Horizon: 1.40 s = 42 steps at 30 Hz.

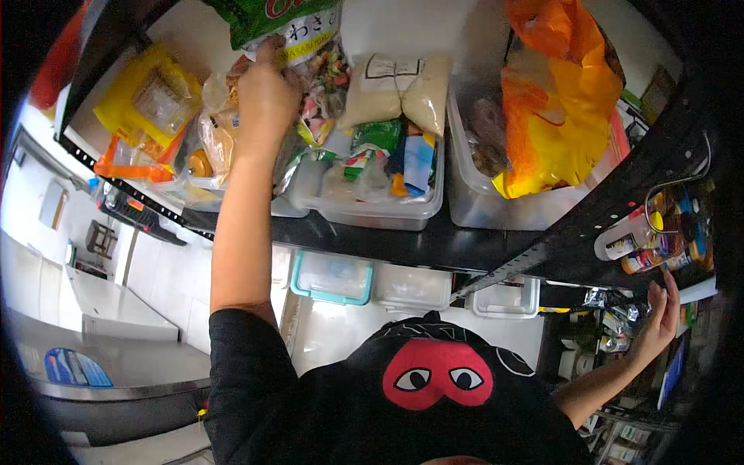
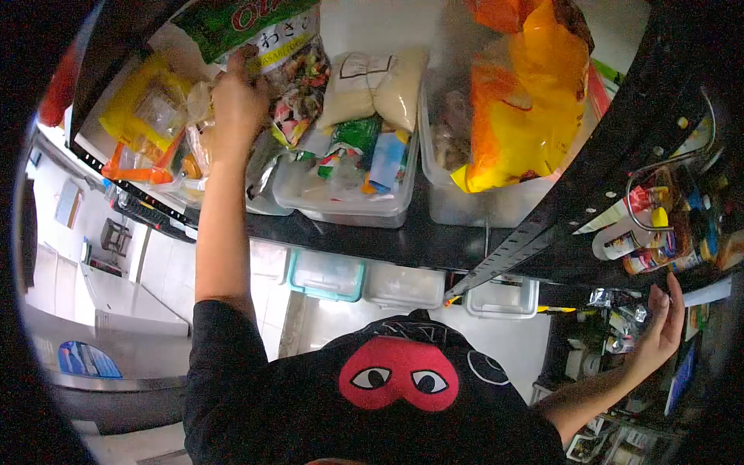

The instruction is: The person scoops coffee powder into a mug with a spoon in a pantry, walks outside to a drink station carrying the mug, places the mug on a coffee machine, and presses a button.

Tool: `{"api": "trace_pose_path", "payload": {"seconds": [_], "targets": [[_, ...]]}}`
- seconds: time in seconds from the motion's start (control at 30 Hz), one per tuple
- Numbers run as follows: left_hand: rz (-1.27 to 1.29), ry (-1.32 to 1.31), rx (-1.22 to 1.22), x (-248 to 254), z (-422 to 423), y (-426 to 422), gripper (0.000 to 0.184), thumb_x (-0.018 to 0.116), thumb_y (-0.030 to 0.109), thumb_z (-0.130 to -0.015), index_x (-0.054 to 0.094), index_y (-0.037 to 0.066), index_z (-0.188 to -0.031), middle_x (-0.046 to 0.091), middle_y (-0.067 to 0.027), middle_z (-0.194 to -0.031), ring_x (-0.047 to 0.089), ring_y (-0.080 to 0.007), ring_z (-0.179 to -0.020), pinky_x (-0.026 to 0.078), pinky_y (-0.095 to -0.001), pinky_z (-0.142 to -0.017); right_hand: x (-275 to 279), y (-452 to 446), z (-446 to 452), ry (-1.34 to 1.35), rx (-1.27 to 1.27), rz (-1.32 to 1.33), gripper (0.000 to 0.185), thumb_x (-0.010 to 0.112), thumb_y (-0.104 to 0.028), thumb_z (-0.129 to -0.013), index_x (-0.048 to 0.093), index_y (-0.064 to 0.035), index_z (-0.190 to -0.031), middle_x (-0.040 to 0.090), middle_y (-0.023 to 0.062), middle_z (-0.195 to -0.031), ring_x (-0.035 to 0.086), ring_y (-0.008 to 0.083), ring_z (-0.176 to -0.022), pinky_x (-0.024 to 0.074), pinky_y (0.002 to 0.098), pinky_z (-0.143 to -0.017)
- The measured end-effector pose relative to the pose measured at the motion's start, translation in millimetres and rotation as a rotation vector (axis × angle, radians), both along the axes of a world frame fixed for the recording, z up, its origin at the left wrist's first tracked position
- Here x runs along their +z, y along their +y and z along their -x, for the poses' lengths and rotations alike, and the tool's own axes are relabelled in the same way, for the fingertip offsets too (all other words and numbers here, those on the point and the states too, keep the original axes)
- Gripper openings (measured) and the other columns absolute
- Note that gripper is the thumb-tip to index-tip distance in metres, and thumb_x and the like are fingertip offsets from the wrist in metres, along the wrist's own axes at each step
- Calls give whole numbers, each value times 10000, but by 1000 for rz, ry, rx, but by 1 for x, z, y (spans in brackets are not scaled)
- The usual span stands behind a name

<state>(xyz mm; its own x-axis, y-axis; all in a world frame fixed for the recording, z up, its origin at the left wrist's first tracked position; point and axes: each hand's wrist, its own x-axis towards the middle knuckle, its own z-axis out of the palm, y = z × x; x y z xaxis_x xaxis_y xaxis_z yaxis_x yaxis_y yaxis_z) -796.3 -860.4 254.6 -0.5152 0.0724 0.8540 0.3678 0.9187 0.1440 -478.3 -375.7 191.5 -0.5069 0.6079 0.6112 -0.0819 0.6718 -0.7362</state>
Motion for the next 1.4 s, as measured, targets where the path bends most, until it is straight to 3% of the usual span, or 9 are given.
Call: {"api": "trace_pose_path", "payload": {"seconds": [0.3,0.6,0.8,0.9,1.0,1.2,1.23,1.3,1.4], "targets": [[-47,-17,-9,-10,2,0,409,536,52,-724,477,19,-1128,591,-269,-788,580,-421,-762,462,-480,-687,-1,7,18,29,108,-14,285,445,-111,-912,521,25,-1151,594,107,-1030,570,150,-920,434,275,-837],[-9,-103,-181,-12,-13,9,491,582,144,-733,430,18,-1183,576,-291,-922,568,-417,-860,449,-476,-754,-12,17,2,-17,2,13,292,453,-129,-912,519,32,-1147,566,107,-1098,568,169,-945,447,294,-841],[327,-482,181,21,-64,28,529,621,238,-756,411,132,-1230,603,-205,-941,573,-381,-872,464,-448,-727,-24,32,-8,28,10,61,298,449,-158,-918,525,6,-1155,570,85,-1102,573,149,-937,443,276,-835],[413,-469,216,34,-96,35,515,615,314,-767,434,162,-1226,614,-177,-933,581,-372,-843,468,-449,-706,-30,39,-18,36,8,82,291,445,-140,-916,521,14,-1151,557,98,-1131,566,159,-953,441,281,-848],[424,-460,278,34,-116,55,531,649,284,-744,456,153,-1221,618,-166,-929,587,-361,-818,473,-428,-698,-39,54,-32,30,-41,115,284,449,-111,-910,514,30,-1147,545,108,-1157,555,165,-966,439,292,-864],[395,-401,-307,5,-128,120,560,694,163,-671,481,101,-1185,550,-165,-1116,523,-344,-1013,444,-385,-813,-50,61,-46,74,-56,162,246,483,-61,-886,542,32,-1105,566,93,-1093,575,140,-903,456,255,-813],[429,-265,-272,-8,-122,128,587,703,172,-660,472,86,-1192,535,-172,-1137,505,-366,-1025,422,-391,-847,-49,57,-45,119,-39,206,240,488,-51,-881,545,31,-1100,561,97,-1098,572,139,-904,461,256,-809],[481,-335,-213,-17,-101,138,563,689,140,-657,483,74,-1176,532,-189,-1137,492,-390,-1027,392,-403,-886,-59,66,-50,113,-11,193,236,498,-45,-876,547,32,-1093,561,97,-1091,570,139,-904,463,257,-809],[682,-167,-322,-23,-78,151,463,625,125,-701,506,58,-1144,531,-194,-1136,482,-374,-1052,370,-409,-911,-68,74,-56,136,-16,287,232,506,-35,-870,548,36,-1087,567,94,-1073,567,135,-902,459,253,-811]]}}
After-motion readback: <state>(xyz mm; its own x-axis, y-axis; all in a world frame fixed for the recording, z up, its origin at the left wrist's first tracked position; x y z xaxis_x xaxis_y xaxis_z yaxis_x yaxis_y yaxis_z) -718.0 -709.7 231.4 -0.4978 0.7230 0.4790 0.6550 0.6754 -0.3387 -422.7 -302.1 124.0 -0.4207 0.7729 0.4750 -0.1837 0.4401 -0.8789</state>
